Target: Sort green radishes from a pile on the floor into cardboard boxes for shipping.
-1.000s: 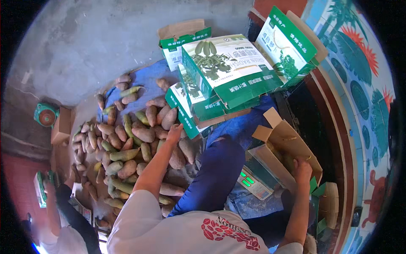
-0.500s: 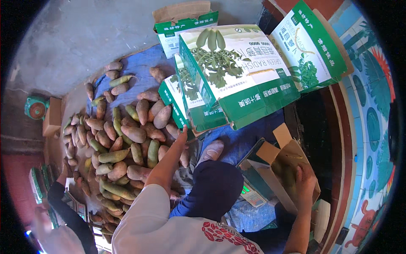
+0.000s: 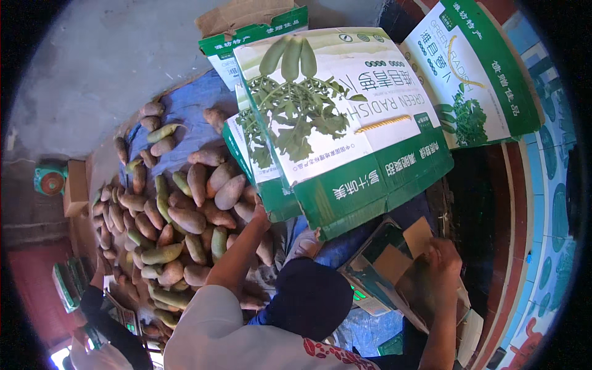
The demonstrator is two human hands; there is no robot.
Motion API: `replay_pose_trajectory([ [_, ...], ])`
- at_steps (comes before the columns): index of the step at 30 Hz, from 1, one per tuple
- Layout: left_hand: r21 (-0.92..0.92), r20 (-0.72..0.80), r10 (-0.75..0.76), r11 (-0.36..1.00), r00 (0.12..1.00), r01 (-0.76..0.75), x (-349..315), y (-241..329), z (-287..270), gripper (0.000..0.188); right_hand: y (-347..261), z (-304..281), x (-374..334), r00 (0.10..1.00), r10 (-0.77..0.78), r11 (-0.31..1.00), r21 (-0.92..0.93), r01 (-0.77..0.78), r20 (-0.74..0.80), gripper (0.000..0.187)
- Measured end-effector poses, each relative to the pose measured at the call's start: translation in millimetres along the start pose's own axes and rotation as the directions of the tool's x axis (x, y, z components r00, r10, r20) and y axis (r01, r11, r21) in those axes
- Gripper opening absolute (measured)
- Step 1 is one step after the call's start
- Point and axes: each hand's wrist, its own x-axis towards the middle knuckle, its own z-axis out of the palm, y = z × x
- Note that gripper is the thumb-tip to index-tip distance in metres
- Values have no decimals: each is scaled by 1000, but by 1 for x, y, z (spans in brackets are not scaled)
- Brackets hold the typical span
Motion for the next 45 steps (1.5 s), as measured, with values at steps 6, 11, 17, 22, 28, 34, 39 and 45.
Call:
replay_pose_trajectory([
  [6, 299, -12, -29, 954, 999, 32, 19, 3, -22, 55, -2, 10, 13, 997, 58, 996, -67, -55, 51, 12],
  [11, 527, -48, -18, 849, 999, 41, 38, 20, -51, 50, -7, 23, 12, 998, 38, 994, -109, -33, 46, 13],
  [17, 725, -35, -28, 687, 999, 45, 25, 109, -43, 46, -1, 22, 8, 1000, -27, 976, -216, 25, -4, 9],
  [22, 949, -253, 723, 316, 643, 19, 44, 312, -73, 33, -6, 29, 8, 995, -99, 967, -236, 97, 1, 11],
  [28, 959, -232, 788, 283, 571, -2, 137, 426, -88, 59, -9, 29, 8, 999, -45, 978, -203, 48, 21, 16],
  [34, 916, -388, 602, 168, 698, 365, 177, 478, -51, 78, -4, 26, 2, 998, -36, 957, -287, 51, 59, 16],
  [39, 902, -414, 556, 146, 721, 406, 186, 487, -60, 85, -3, 30, 0, 995, -69, 955, -284, 88, 78, 18],
  [45, 896, -326, 588, -56, 740, 440, 210, 463, -103, 47, 6, 32, -6, 988, -122, 902, -404, 151, 98, 13],
])
